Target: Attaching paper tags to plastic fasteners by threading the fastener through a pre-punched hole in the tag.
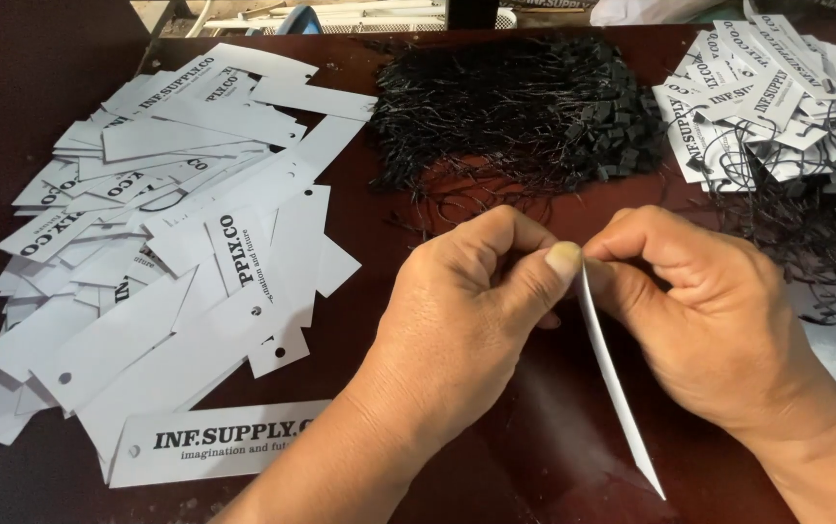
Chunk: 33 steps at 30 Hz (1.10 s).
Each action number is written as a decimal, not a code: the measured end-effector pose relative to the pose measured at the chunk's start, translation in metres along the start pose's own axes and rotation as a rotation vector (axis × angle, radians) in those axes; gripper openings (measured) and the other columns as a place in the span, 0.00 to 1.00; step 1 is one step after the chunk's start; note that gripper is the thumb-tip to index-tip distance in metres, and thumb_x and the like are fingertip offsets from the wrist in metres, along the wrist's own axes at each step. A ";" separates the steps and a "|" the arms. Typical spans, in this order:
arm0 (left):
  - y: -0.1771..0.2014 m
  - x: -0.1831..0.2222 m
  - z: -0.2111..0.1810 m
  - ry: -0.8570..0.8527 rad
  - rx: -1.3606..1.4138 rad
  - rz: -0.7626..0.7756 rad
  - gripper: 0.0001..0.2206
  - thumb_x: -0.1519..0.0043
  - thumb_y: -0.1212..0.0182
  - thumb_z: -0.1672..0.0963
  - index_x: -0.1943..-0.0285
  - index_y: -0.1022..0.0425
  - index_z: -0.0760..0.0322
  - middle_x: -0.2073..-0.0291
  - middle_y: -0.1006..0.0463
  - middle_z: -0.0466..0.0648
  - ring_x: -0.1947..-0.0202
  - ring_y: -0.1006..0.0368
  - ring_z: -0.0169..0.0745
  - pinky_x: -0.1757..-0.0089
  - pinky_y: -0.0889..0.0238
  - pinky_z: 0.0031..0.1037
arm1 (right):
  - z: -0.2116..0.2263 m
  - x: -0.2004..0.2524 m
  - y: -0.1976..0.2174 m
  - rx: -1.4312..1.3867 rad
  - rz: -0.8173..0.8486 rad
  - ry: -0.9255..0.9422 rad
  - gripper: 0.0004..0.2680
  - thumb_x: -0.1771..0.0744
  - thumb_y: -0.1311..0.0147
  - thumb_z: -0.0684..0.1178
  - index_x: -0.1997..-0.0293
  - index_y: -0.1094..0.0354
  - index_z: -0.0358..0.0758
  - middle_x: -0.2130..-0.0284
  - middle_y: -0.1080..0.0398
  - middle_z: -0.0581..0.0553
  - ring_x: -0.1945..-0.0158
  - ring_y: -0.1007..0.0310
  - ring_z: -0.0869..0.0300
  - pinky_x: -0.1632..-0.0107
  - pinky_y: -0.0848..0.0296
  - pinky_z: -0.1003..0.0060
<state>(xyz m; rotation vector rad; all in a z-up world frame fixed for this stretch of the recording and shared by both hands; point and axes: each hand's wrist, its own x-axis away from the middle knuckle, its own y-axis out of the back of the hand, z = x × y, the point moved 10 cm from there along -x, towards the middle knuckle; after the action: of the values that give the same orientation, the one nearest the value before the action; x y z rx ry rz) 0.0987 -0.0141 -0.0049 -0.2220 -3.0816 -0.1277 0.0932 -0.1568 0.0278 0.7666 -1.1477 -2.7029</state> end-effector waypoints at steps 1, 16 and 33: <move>0.000 0.001 0.000 0.010 -0.007 0.003 0.07 0.37 0.37 0.54 0.67 0.23 0.58 0.79 0.23 0.41 0.75 0.27 0.26 0.66 0.31 0.19 | 0.005 0.000 0.000 0.000 0.000 0.038 0.04 0.32 0.45 0.46 0.61 0.28 0.38 0.69 0.23 0.53 0.68 0.24 0.67 0.63 0.26 0.75; 0.003 -0.001 -0.002 -0.105 -0.196 -0.096 0.05 0.39 0.37 0.56 0.67 0.28 0.53 0.79 0.26 0.37 0.77 0.34 0.29 0.70 0.35 0.24 | 0.041 0.004 -0.001 0.133 -0.039 0.317 0.05 0.31 0.51 0.31 0.63 0.33 0.32 0.73 0.30 0.48 0.73 0.34 0.62 0.65 0.32 0.69; -0.003 0.001 -0.007 -0.213 -0.247 -0.083 0.09 0.36 0.38 0.55 0.69 0.31 0.54 0.81 0.30 0.37 0.79 0.38 0.31 0.73 0.39 0.26 | 0.000 0.005 0.000 0.160 -0.023 0.059 0.03 0.33 0.44 0.39 0.60 0.28 0.40 0.68 0.23 0.54 0.68 0.26 0.66 0.59 0.28 0.71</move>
<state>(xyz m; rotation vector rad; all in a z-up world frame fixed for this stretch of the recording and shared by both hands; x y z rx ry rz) 0.0973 -0.0172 0.0017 -0.1242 -3.2815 -0.5227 0.0891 -0.1580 0.0258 0.8800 -1.3622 -2.6114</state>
